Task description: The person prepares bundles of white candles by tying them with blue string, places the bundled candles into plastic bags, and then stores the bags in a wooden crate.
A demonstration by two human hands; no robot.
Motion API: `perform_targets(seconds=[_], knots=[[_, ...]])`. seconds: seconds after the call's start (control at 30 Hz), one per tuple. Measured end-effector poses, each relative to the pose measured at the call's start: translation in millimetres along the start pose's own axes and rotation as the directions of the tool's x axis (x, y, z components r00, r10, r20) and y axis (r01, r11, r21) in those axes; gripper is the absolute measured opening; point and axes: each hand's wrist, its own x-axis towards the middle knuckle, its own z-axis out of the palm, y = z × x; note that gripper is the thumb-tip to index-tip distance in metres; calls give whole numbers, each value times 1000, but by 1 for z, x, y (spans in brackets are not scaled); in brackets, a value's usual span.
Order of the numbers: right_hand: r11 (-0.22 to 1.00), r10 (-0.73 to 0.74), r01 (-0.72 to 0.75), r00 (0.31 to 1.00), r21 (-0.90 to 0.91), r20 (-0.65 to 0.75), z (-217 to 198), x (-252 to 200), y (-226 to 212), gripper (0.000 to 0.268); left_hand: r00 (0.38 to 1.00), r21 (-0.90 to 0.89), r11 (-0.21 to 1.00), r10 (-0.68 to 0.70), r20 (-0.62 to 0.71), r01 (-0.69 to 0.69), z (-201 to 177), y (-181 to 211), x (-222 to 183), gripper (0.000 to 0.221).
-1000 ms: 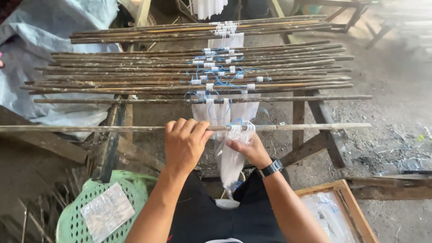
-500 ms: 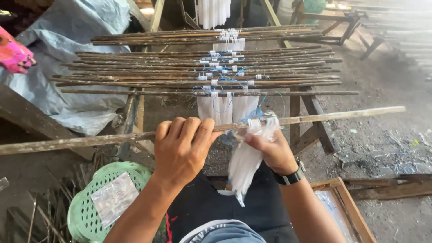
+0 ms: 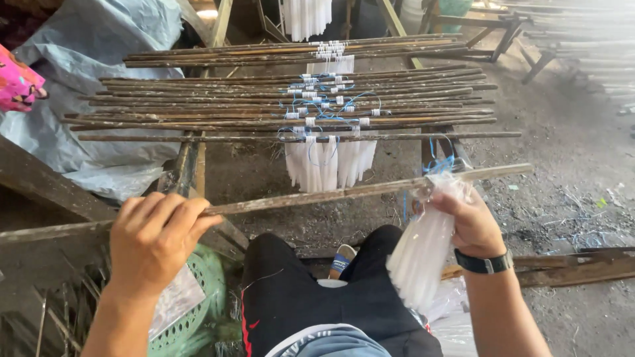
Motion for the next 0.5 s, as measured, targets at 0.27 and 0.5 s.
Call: perform_targets(seconds=[0.27, 0.5], knots=[[996, -12, 9, 1000, -89, -27, 3, -17, 3, 11, 992, -84, 994, -66, 110, 76, -49, 9, -21, 27], [980, -103, 120, 988, 156, -112, -119, -28, -32, 30, 911, 12, 918, -394, 117, 396, -66, -81, -128, 20]])
